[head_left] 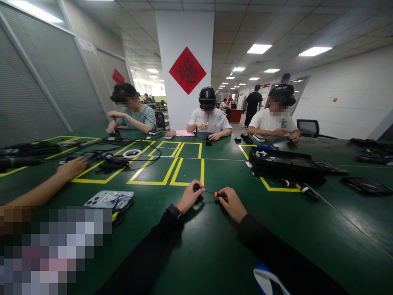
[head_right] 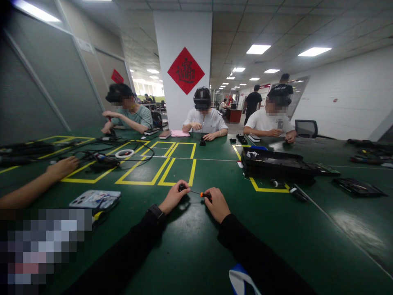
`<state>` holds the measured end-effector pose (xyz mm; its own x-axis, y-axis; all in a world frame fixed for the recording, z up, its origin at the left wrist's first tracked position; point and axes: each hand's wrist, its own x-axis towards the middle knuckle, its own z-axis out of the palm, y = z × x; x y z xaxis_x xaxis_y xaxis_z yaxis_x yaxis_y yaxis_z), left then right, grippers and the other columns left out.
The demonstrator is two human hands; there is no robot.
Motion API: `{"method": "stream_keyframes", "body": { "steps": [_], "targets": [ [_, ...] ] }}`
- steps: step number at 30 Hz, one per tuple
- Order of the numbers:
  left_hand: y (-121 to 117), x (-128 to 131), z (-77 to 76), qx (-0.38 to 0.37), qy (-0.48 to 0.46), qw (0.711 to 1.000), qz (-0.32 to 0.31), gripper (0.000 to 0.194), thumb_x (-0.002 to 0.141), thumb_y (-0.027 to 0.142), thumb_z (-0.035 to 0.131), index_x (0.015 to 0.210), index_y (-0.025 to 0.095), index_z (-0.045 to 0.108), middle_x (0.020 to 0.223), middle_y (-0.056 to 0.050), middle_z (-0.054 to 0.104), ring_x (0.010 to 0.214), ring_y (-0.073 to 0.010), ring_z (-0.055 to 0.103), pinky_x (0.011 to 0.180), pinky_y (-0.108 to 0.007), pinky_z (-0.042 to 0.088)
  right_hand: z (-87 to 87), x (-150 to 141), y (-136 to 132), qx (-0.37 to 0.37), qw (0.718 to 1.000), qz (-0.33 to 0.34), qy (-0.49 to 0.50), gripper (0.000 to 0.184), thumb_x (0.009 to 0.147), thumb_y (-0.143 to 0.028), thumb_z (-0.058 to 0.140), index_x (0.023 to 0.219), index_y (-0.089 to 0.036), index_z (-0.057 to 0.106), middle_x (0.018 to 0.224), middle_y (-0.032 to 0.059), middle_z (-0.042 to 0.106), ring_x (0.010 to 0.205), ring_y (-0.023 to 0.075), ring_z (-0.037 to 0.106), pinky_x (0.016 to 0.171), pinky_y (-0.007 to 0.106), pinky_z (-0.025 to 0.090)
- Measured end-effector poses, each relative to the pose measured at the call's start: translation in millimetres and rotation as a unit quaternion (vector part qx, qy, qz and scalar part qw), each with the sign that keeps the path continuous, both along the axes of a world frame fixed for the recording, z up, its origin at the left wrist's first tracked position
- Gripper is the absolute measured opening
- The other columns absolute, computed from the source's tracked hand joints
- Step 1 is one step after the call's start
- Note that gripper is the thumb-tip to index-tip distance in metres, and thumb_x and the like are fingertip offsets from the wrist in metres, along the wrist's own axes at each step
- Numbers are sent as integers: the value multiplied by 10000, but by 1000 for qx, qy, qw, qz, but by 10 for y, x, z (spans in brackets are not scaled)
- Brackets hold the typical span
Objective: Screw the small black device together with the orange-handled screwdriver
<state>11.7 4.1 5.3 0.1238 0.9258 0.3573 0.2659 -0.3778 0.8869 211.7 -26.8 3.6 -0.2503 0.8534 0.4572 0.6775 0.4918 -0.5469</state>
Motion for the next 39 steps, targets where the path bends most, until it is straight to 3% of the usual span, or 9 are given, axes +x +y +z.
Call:
{"method": "stream_keyframes", "body": {
  "steps": [6, 13, 20, 29, 39],
  "targets": [
    [18, -6, -32, 7, 1, 1000, -8, 109, 705, 249, 545, 781, 175, 518, 742, 13, 541, 711, -121, 497, 699, -243, 380, -1, -14, -3, 4, 1000, 4, 12, 147, 740, -152, 520, 882, -189, 525, 885, 36, 539, 850, 171, 474, 773, 307, 381],
    [14, -8, -22, 4, -3, 1000, -13, 97, 707, 235, 539, 782, 176, 516, 747, 14, 555, 714, -119, 507, 703, -241, 385, -8, -7, 16, -6, 999, -22, -35, 161, 824, -216, 422, 859, -181, 575, 871, 52, 557, 867, 174, 473, 781, 311, 359],
    [-7, -6, 8, -4, 0, 1000, -16, 97, 708, 237, 537, 783, 179, 515, 753, 14, 553, 715, -122, 505, 696, -241, 389, -6, -5, 14, 2, 998, -23, -65, 181, 825, -210, 403, 867, -191, 578, 873, 46, 564, 869, 178, 472, 782, 311, 339],
    [-27, 6, 46, -9, -1, 1000, -7, 76, 702, 210, 535, 766, 172, 516, 749, 13, 530, 725, -123, 492, 690, -236, 384, -7, 0, 10, -17, 999, -18, -44, 235, 799, -135, 378, 915, -191, 575, 905, 51, 567, 893, 182, 470, 795, 314, 349],
    [-24, 5, 58, -9, 7, 1000, -11, 67, 703, 212, 529, 755, 174, 512, 724, 18, 520, 706, -121, 487, 691, -237, 382, 8, -2, 4, -17, 1000, -17, -5, 209, 828, -213, 406, 952, -201, 573, 920, 48, 574, 897, 179, 484, 814, 326, 368]
  ]
}}
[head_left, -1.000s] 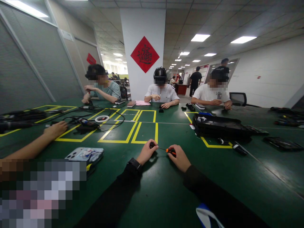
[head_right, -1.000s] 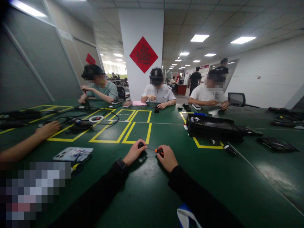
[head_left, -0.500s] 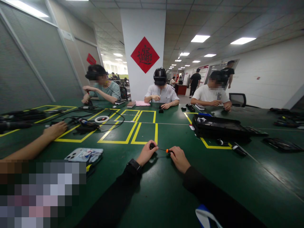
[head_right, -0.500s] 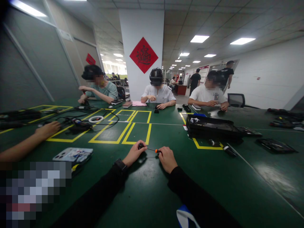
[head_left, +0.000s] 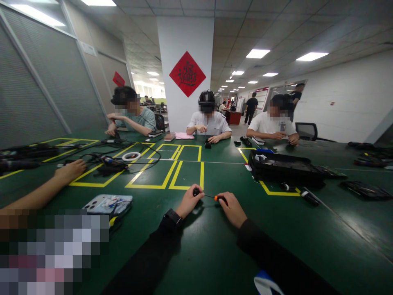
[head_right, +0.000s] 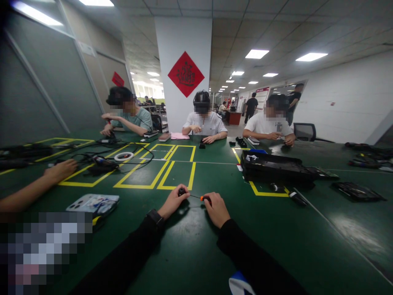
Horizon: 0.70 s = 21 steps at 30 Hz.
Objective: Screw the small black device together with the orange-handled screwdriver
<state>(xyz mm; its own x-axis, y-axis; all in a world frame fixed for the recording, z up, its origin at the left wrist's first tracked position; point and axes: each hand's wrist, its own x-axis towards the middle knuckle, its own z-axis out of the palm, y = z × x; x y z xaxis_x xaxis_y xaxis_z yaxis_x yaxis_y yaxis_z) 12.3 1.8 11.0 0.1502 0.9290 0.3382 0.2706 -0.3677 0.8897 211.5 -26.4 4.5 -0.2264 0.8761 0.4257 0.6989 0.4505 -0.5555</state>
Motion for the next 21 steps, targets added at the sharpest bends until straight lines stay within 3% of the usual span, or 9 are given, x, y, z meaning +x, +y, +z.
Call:
{"method": "stream_keyframes", "body": {
  "steps": [6, 14, 21],
  "targets": [
    [12, -14, -31, 7, -15, 1000, -7, 69, 704, 209, 530, 763, 179, 510, 735, 23, 522, 704, -116, 489, 692, -233, 380, -33, 5, 30, 11, 1000, -10, -2, 178, 794, -143, 407, 831, -183, 577, 864, 53, 548, 866, 179, 477, 799, 321, 375],
    [22, -20, -40, 10, -6, 1000, -1, 89, 716, 246, 535, 770, 179, 515, 745, 17, 525, 718, -123, 487, 691, -233, 374, -21, 9, -7, 12, 1000, 6, 21, 154, 720, -116, 496, 853, -190, 524, 854, 33, 529, 821, 172, 475, 745, 302, 391],
    [4, -17, -13, 3, -6, 1000, -10, 83, 718, 238, 530, 771, 176, 515, 748, 17, 531, 720, -120, 492, 693, -230, 379, -18, -5, -5, 3, 1000, 4, 4, 142, 816, -237, 450, 896, -185, 554, 881, 48, 541, 864, 175, 471, 788, 311, 378]
  ]
}}
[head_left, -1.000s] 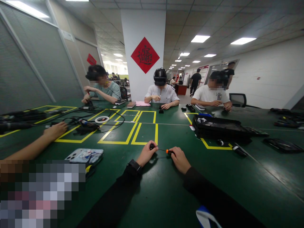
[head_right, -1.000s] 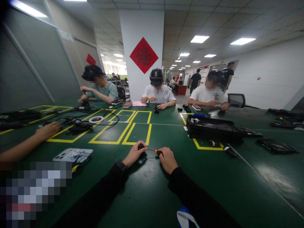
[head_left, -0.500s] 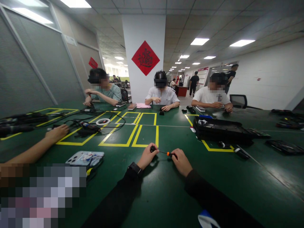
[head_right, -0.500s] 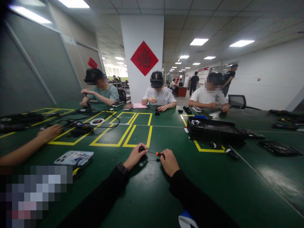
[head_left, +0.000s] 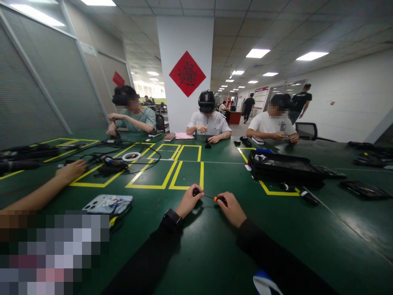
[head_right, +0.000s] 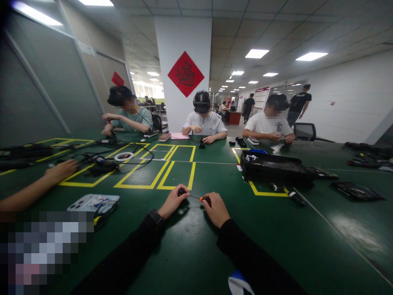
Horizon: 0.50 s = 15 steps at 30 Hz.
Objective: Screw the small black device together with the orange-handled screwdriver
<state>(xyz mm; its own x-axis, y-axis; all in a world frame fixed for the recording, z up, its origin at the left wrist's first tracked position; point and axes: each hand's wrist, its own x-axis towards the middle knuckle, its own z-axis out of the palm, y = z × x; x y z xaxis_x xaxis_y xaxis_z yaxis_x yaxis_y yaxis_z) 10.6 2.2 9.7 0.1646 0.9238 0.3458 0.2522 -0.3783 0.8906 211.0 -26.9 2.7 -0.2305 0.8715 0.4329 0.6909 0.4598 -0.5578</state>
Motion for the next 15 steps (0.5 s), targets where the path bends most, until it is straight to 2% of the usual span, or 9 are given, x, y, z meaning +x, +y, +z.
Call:
{"method": "stream_keyframes", "body": {
  "steps": [4, 10, 15],
  "targets": [
    [10, 6, -12, 4, -2, 1000, 1, 82, 716, 232, 531, 769, 174, 507, 737, 23, 517, 707, -114, 482, 689, -227, 375, 5, 5, 15, 6, 1000, 9, -5, 181, 841, -205, 391, 848, -180, 570, 861, 49, 544, 867, 169, 472, 805, 312, 367],
    [17, 3, -17, 5, 0, 1000, 2, 84, 716, 228, 528, 775, 173, 506, 741, 22, 517, 709, -114, 481, 689, -227, 374, -13, 10, 7, -8, 1000, 3, 21, 111, 775, -179, 473, 872, -189, 528, 850, 33, 535, 807, 163, 488, 744, 302, 394],
    [20, -5, -19, 4, -3, 1000, 3, 84, 711, 216, 530, 779, 174, 505, 749, 22, 518, 716, -113, 485, 689, -224, 374, -13, -3, -3, -14, 999, 13, 37, 165, 752, -186, 513, 917, -190, 517, 892, 39, 534, 830, 163, 499, 765, 305, 403]
  ]
}}
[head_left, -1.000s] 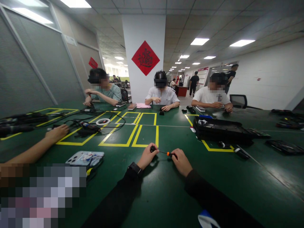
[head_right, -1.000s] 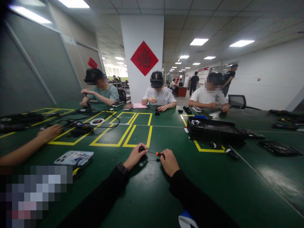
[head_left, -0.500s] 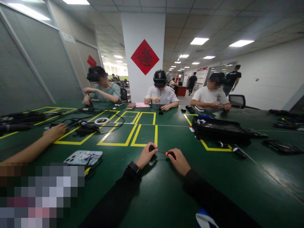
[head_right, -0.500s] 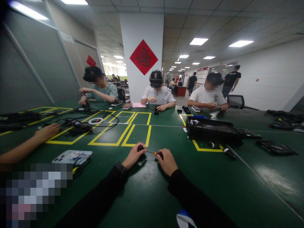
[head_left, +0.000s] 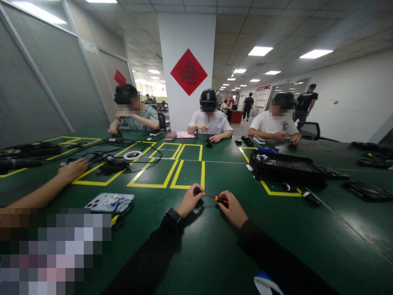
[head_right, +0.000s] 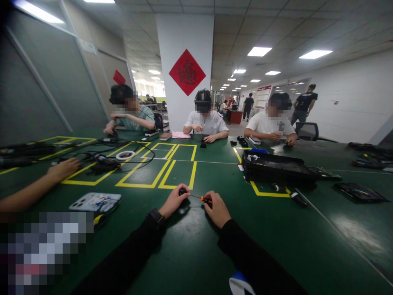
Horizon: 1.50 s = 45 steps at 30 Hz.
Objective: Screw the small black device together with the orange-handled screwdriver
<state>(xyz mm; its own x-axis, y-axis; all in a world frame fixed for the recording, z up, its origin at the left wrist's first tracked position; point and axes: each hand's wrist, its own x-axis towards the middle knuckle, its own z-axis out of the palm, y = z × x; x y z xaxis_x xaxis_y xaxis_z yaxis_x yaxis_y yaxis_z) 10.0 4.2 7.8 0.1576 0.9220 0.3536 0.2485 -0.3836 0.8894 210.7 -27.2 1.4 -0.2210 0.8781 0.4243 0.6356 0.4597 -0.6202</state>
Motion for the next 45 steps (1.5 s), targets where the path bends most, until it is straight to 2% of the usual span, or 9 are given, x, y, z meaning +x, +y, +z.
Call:
{"method": "stream_keyframes", "body": {
  "steps": [7, 18, 28, 33, 38, 41, 45],
  "targets": [
    [1, 0, -3, -4, -5, 1000, -1, 78, 713, 211, 526, 779, 175, 506, 752, 23, 520, 721, -113, 486, 690, -223, 372, 23, 4, 14, 14, 999, -7, -38, 144, 811, -191, 430, 854, -178, 566, 878, 53, 546, 871, 174, 483, 799, 320, 380],
    [-2, -6, -19, 1, 0, 1000, -10, 117, 693, 200, 553, 795, 174, 502, 772, 13, 542, 737, -117, 506, 717, -239, 387, 29, 2, 3, -6, 999, -12, -34, 148, 767, -221, 507, 905, -193, 553, 878, 44, 558, 835, 175, 494, 761, 314, 390],
    [-13, 2, 6, 6, 7, 1000, -8, 139, 656, 140, 555, 780, 170, 501, 763, 19, 537, 730, -112, 503, 712, -235, 384, 36, 9, 12, 1, 999, -4, -45, 191, 838, -231, 404, 912, -193, 575, 897, 50, 565, 876, 176, 489, 798, 317, 376],
    [-32, 15, 24, 0, 1, 1000, -7, 130, 674, 181, 565, 784, 169, 497, 755, 18, 530, 719, -111, 497, 700, -230, 385, 41, 7, 13, 2, 1000, 2, -31, 153, 795, -210, 467, 914, -195, 561, 890, 43, 566, 860, 177, 494, 786, 319, 386],
    [-45, 30, 47, 1, 0, 1000, 1, 130, 715, 272, 552, 775, 169, 499, 735, 20, 513, 699, -112, 482, 682, -228, 380, 58, 1, -2, -12, 1000, 4, -9, 204, 779, -225, 492, 973, -196, 548, 933, 50, 562, 891, 183, 500, 814, 332, 390],
    [-44, 31, 59, -2, 1, 1000, 7, 97, 724, 251, 534, 771, 172, 503, 734, 19, 510, 706, -116, 480, 686, -230, 380, 63, 9, -7, -20, 1000, -3, 3, 217, 805, -216, 448, 996, -194, 549, 960, 61, 554, 922, 180, 496, 830, 329, 391],
    [-42, 23, 61, -4, -1, 1000, 8, 72, 723, 221, 526, 773, 172, 508, 740, 16, 511, 714, -121, 480, 688, -233, 380, 67, 16, -4, -11, 1000, 3, -16, 183, 817, -207, 431, 921, -190, 580, 917, 55, 554, 904, 176, 490, 831, 326, 387]
  ]
}}
